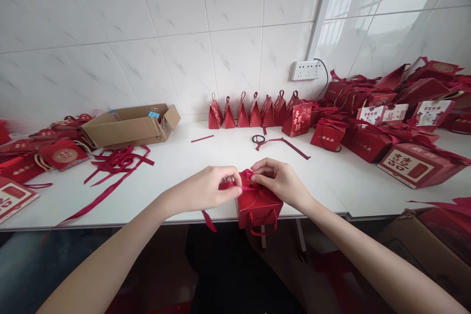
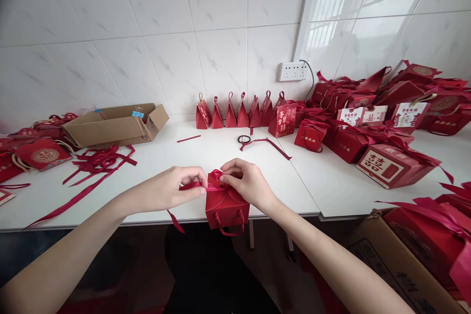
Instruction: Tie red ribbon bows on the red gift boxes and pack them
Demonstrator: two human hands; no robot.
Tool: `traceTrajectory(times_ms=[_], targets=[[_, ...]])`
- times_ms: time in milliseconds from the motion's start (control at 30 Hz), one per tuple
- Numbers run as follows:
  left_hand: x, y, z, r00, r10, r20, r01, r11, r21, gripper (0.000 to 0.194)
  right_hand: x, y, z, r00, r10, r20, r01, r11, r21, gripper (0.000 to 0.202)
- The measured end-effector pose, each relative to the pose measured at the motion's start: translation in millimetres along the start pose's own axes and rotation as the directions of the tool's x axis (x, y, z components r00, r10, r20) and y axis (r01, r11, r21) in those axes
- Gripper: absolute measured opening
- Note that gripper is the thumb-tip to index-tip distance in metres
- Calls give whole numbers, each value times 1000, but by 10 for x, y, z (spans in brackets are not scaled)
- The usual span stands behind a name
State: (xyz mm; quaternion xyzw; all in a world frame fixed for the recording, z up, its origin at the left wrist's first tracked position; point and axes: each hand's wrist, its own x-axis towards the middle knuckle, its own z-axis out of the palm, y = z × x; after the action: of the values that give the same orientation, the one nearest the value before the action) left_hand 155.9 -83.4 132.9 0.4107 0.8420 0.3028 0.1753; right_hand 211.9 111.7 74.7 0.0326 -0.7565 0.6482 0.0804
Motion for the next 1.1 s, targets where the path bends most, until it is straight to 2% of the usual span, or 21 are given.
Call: traceTrajectory(times_ms=[167, 233, 367, 533, 667, 767, 867, 967, 1100], targets=[[-19, 83, 18, 988, 141, -56, -133, 984, 122, 4, -5, -22, -6, 999, -54, -3, 53, 991, -126, 12], [19, 124, 13, 974, 218, -61, -203, 961, 188, 11, -8, -27, -4, 997, -82, 17, 84, 979, -187, 10], [171, 231, -39, 937, 345, -49, -315, 898, 306, 12, -9, -25, -4, 996, -79, 31, 85, 951, -299, 10], [366, 290, -120, 937, 348, 38, -339, 877, 339, 18, 2, -21, -25, 998, -63, 20, 66, 948, -311, 12], [457, 148, -107, 944, 325, -54, -304, 923, 237, 12, 17, -16, -47, 996, -65, 58, 75, 976, -206, 11], [494, -28, -23, 964, 225, -140, -217, 973, 74, 12, 12, -15, -56, 997, -46, 61, 51, 995, -91, 16], [488, -170, 100, 973, 170, -155, -179, 983, -42, 14, -5, -24, -51, 1000, -16, 9, 17, 1000, -14, 21], [439, -225, 215, 977, 149, -153, -163, 983, -86, 16, -27, -31, -34, 999, -3, -54, 4, 1000, 7, 24], [378, -215, 316, 966, 187, -181, -204, 975, -84, 14, -57, -31, -6, 992, -25, -125, 20, 999, -48, 18]])
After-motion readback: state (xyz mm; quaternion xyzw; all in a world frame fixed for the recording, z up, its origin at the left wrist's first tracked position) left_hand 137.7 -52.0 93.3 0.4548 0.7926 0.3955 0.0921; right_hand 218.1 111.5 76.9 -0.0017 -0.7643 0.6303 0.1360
